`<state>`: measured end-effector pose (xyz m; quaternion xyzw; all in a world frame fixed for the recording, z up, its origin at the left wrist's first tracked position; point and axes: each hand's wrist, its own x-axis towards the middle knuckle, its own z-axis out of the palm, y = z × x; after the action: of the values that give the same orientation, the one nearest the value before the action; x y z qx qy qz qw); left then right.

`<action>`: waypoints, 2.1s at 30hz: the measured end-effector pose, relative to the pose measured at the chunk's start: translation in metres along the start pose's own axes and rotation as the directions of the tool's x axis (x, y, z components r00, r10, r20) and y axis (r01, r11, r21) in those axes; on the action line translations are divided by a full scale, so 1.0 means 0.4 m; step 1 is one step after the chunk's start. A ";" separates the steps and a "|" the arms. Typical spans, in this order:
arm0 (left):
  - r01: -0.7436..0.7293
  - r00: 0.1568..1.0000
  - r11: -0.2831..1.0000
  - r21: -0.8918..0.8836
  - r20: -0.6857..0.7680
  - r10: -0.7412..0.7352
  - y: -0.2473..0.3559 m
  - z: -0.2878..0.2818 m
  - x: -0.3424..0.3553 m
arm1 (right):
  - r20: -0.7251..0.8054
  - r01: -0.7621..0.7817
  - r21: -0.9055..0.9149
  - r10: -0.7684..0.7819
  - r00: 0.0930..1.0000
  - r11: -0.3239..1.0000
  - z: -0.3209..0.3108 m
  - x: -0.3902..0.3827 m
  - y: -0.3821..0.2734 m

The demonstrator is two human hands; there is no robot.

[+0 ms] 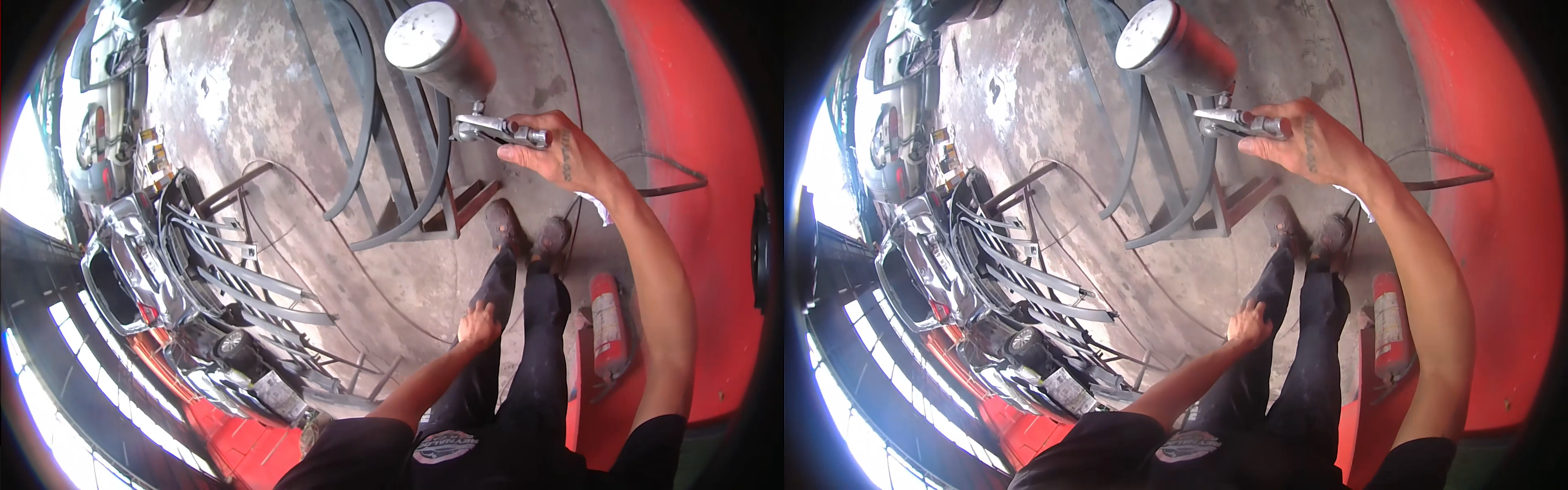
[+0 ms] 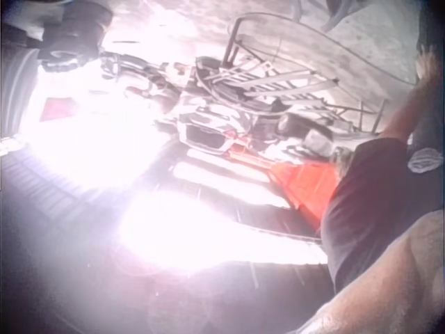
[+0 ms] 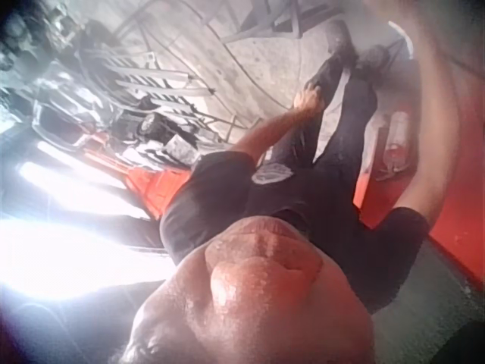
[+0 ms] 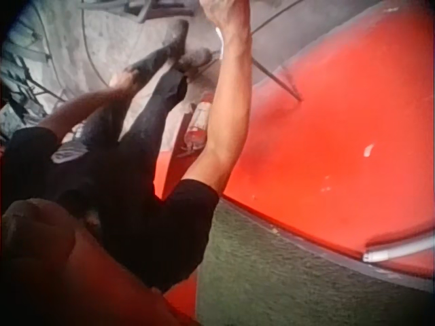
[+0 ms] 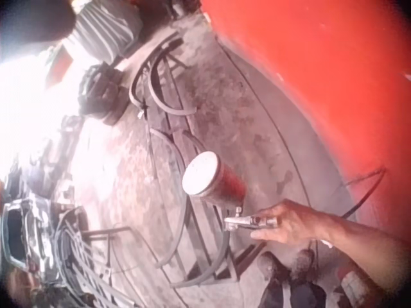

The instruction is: The person uses a spray gun to apply paint to several curved metal car parts arranged on a stand. They move around the parts to cover different sides and angles, then briefly adjust the spray gun before continuing to paint other parts on the floor.

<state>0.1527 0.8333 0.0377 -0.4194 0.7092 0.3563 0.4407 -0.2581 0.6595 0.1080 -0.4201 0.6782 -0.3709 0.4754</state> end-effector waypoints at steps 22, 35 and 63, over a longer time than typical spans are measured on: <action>-0.102 0.791 -0.349 -0.931 -0.289 0.539 0.588 -0.413 0.170 | -0.122 -0.271 0.139 0.288 0.950 0.952 -0.129 -0.230 -0.001; -0.293 0.792 -0.232 -0.928 -0.372 0.485 0.633 -0.415 0.200 | -0.343 -0.140 0.194 0.201 0.918 0.971 -0.128 -0.275 0.076; -0.436 0.899 0.771 -0.465 -0.266 0.348 0.164 0.000 0.072 | -0.095 -0.034 0.068 0.040 0.995 0.997 -0.100 -0.384 0.152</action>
<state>0.0856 0.8509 0.0201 -0.3918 0.6938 0.5804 0.1682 -0.2796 0.8281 0.1152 -0.3732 0.6954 -0.4041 0.4624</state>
